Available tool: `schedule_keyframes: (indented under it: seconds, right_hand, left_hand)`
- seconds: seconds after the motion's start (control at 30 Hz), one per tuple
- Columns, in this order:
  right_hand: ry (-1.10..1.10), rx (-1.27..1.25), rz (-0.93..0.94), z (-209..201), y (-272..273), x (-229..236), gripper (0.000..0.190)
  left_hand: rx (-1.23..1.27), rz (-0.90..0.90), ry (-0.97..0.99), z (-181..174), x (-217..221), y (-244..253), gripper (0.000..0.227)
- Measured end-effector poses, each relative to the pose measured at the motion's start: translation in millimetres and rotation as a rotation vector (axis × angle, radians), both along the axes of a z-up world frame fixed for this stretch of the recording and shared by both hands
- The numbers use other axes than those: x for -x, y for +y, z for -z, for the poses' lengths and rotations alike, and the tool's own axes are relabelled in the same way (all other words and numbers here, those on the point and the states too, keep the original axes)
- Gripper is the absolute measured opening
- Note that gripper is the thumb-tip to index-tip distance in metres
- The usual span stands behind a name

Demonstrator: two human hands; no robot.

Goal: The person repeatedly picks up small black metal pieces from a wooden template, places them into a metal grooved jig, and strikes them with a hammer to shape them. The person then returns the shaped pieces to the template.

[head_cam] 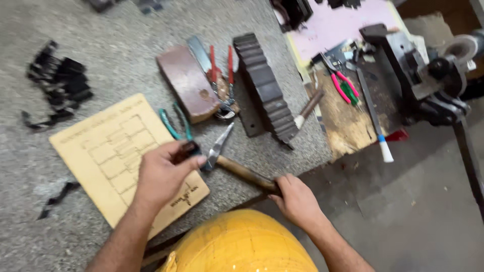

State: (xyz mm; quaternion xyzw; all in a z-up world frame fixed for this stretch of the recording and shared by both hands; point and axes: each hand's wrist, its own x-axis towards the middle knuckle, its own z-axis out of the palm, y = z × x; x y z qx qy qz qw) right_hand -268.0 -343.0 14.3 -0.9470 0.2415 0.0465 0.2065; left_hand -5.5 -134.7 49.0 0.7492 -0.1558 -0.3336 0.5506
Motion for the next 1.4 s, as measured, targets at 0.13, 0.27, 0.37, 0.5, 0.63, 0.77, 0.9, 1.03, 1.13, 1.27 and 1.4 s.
schedule_keyframes:
  seconds: [0.13,0.27,0.37,0.5,0.63,0.77,0.9,1.03,1.13,1.27,1.4]
  right_hand:
    - [-0.027,-0.181,-0.050,-9,-12,24,0.038]
    - [0.033,-0.506,0.156,-38,-24,60,0.038]
    - [-0.224,-0.583,0.097,-63,-31,96,0.036]
    - [-0.529,-0.646,0.176,-65,-23,125,0.039]
    - [-0.565,-0.682,0.426,-61,-9,133,0.055]
    - [-0.526,-0.706,0.528,-63,-3,131,0.068]
    - [-0.599,-0.542,0.300,-66,-2,125,0.076]
    - [-0.613,-0.440,0.225,-70,2,120,0.077]
    - [-0.614,-0.366,0.163,-72,1,116,0.078]
    - [-0.440,-0.309,0.226,-75,-3,112,0.078]
    - [-0.508,-0.256,0.149,-79,-2,109,0.077]
  left_hand:
    - [0.085,-0.022,-0.109,-12,-7,-28,0.038]
    - [0.294,0.009,-0.015,-24,-11,-50,0.031]
    - [0.307,0.092,0.041,-28,-12,-75,0.030]
    - [0.202,0.258,-0.081,-28,7,-121,0.024]
    - [0.195,0.298,-0.169,-25,20,-160,0.027]
    - [0.196,0.286,-0.339,-24,19,-175,0.027]
    - [0.193,0.297,-0.416,-18,14,-178,0.029]
    - [0.255,0.270,-0.314,-11,13,-180,0.025]
    - [0.263,0.243,-0.302,-7,13,-181,0.025]
    - [0.264,0.247,-0.281,-4,12,-183,0.023]
    - [0.248,0.260,-0.273,-5,11,-184,0.021]
